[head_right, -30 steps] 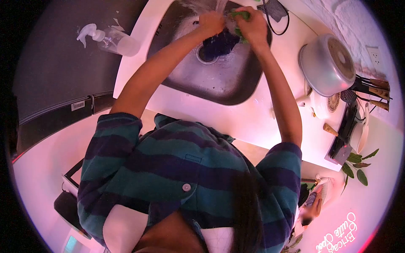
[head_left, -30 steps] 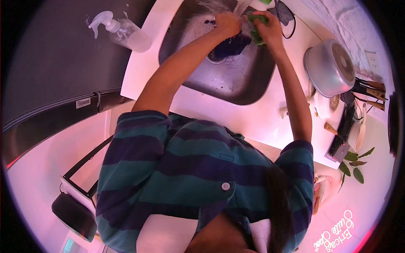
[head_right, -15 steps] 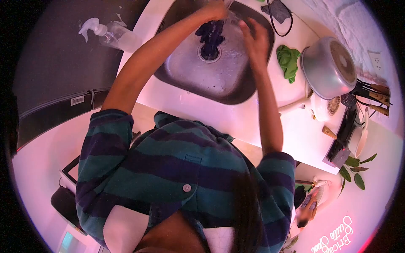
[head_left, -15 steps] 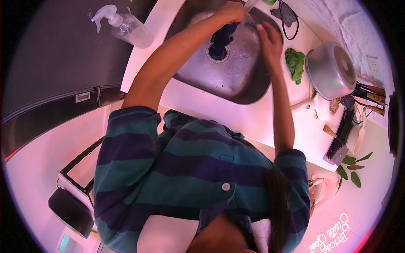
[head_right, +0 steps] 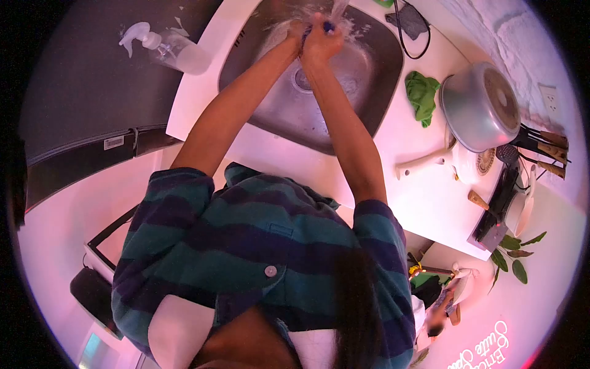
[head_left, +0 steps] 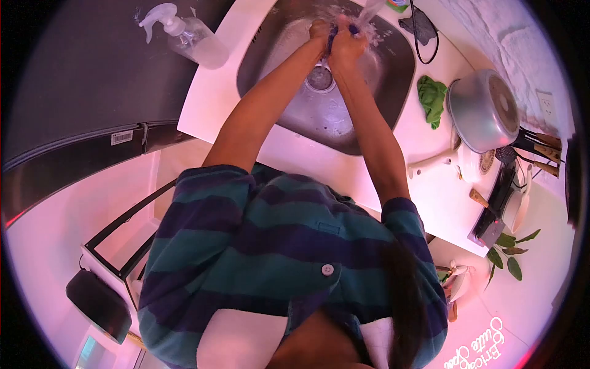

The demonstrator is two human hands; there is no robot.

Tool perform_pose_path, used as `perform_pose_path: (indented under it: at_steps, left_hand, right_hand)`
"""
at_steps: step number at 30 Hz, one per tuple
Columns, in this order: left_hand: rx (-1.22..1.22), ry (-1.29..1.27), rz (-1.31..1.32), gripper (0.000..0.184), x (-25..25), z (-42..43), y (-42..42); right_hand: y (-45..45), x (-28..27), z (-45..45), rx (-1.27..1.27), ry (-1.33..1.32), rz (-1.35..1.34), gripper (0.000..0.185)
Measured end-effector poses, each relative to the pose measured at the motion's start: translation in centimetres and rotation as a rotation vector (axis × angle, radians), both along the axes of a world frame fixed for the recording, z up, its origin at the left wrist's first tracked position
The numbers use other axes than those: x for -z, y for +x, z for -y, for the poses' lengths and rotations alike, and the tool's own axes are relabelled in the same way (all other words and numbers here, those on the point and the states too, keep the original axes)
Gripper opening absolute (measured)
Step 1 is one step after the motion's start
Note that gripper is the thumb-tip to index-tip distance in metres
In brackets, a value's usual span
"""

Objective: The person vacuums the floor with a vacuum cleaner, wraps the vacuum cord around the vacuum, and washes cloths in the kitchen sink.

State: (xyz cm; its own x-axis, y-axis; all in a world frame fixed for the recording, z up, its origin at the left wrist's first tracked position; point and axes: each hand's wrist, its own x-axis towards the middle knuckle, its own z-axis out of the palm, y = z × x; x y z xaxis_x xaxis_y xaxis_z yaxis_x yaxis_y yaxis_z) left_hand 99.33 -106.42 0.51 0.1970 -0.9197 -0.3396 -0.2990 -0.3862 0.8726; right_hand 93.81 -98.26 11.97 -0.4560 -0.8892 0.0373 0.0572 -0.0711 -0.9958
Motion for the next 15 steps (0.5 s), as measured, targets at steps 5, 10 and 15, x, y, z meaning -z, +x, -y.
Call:
perform_pose_path:
  at_steps: [5, 10, 15]
  left_hand:
    - [-0.179, 0.019, 0.146, 0.047, -12.2, -5.8, -2.4]
    - [0.379, -0.02, 0.364, 0.04, -11.3, -5.0, -1.1]
    - [0.367, -0.253, 0.614, 0.035, -7.9, -1.9, 1.5]
  right_hand:
    - [-3.2, 1.7, 1.2, -0.274, 0.247, 0.762, 0.046]
    - [-5.8, 0.7, 0.3, -0.559, 0.647, 1.053, 0.042]
    - [-8.9, 3.2, 8.0, -0.589, 0.756, 0.737, 0.029]
